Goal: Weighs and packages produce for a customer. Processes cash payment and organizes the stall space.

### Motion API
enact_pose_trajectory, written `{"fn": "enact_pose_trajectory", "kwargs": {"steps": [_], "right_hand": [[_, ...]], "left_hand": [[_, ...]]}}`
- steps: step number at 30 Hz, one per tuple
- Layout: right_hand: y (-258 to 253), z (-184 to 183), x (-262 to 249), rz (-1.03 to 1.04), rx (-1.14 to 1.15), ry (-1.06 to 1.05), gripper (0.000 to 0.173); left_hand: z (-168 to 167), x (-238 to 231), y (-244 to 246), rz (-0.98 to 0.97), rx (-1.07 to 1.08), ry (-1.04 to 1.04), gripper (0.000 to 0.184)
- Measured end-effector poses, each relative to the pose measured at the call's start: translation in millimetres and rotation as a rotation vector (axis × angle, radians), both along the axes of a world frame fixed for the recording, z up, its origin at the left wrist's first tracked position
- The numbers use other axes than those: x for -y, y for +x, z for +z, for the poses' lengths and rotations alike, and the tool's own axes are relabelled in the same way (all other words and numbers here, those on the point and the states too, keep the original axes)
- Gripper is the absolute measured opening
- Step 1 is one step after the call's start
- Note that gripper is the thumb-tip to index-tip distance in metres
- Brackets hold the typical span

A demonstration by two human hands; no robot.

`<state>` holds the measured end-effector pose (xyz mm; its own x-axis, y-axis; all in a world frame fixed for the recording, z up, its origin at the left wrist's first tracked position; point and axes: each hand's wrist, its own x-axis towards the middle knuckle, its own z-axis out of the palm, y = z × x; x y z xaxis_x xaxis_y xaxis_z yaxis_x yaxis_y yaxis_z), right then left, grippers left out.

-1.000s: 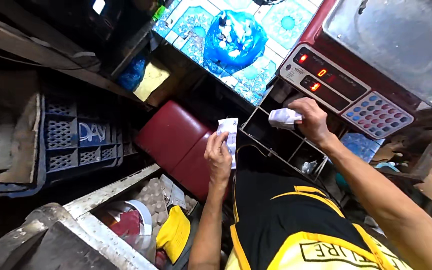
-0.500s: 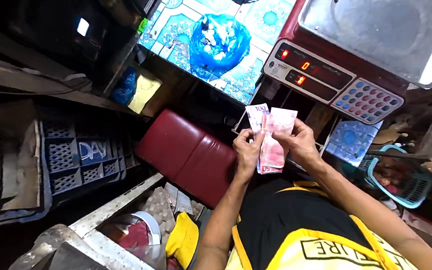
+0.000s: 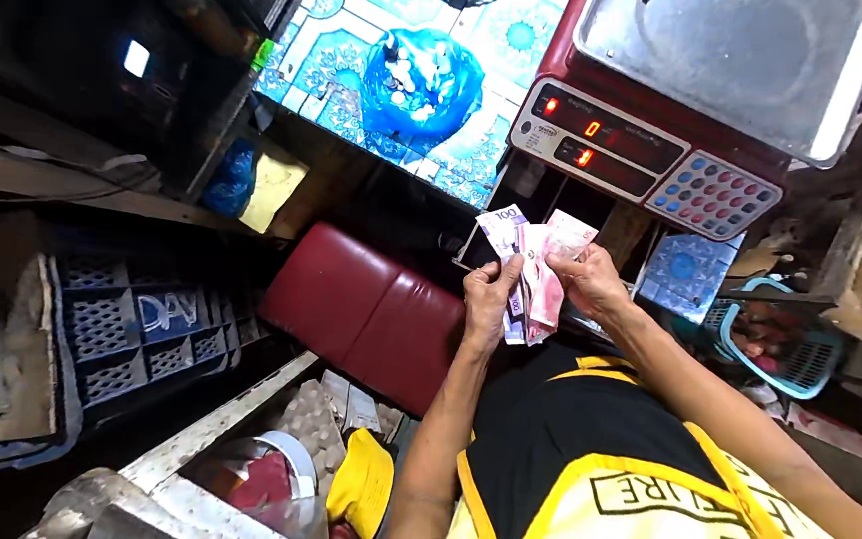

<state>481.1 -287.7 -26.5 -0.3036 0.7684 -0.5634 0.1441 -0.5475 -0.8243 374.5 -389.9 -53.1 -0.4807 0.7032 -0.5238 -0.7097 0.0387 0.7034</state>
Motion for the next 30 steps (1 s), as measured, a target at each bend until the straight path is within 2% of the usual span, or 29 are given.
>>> {"fn": "enact_pose_trajectory", "kwargs": {"steps": [2, 5, 8, 10, 11, 12, 13, 14, 15, 17, 19, 23, 26, 30], "right_hand": [[0.0, 0.3, 0.1, -0.016, -0.02, -0.027, 0.024], [0.6, 2.7, -2.6, -0.043, 0.021, -0.113, 0.02], [10.4, -1.9, -9.9, 0.074, 0.094, -0.033, 0.042], [19.7, -6.3, -13.5, 0.173, 0.196, 0.156, 0.069], [25.6, -8.1, -14.9, 0.238, 0.29, 0.326, 0.082], [32.3, -10.4, -16.5, 0.306, 0.404, 0.547, 0.083], [38.6, -13.5, -18.8, 0.363, 0.495, 0.789, 0.068], [42.2, -15.1, -22.1, 0.405, 0.535, 0.956, 0.046], [41.7, -13.8, -23.8, 0.422, 0.53, 0.995, 0.029], [32.0, -2.9, -17.6, 0.445, 0.445, 0.767, 0.024], [19.8, 0.5, -5.2, 0.375, 0.304, 0.572, 0.015], [12.2, 0.6, -0.4, 0.224, 0.104, 0.311, 0.005], [15.6, 4.8, -4.1, 0.219, 0.071, 0.142, 0.014], [12.6, -2.5, -0.4, 0.133, 0.052, 0.126, 0.012]], "left_hand": [[0.9, -0.1, 0.0, 0.011, 0.071, 0.004, 0.013], [-0.2, -0.7, -2.8, 0.002, 0.121, -0.019, 0.018], [-9.6, -4.9, 2.3, 0.068, -0.103, -0.076, 0.015], [-16.3, -8.1, 3.9, 0.138, -0.252, -0.11, 0.012], [-16.4, -8.9, 2.5, 0.169, -0.253, -0.108, 0.011], [-13.6, -9.1, 0.3, 0.192, -0.221, -0.103, 0.011], [-9.6, -9.1, -2.2, 0.211, -0.188, -0.098, 0.012], [-6.4, -9.3, -4.0, 0.226, -0.18, -0.091, 0.012], [-5.0, -10.3, -4.1, 0.241, -0.211, -0.085, 0.011], [-10.0, -13.2, 2.5, 0.248, -0.357, -0.073, 0.009], [-13.1, -15.3, 11.0, 0.224, -0.43, -0.045, 0.007], [-0.9, -13.9, 12.1, 0.137, -0.206, 0.015, 0.006], [-0.5, -11.1, 8.3, 0.1, -0.156, 0.003, 0.003], [-5.5, -10.4, 5.8, 0.116, -0.102, 0.007, 0.004]]}}
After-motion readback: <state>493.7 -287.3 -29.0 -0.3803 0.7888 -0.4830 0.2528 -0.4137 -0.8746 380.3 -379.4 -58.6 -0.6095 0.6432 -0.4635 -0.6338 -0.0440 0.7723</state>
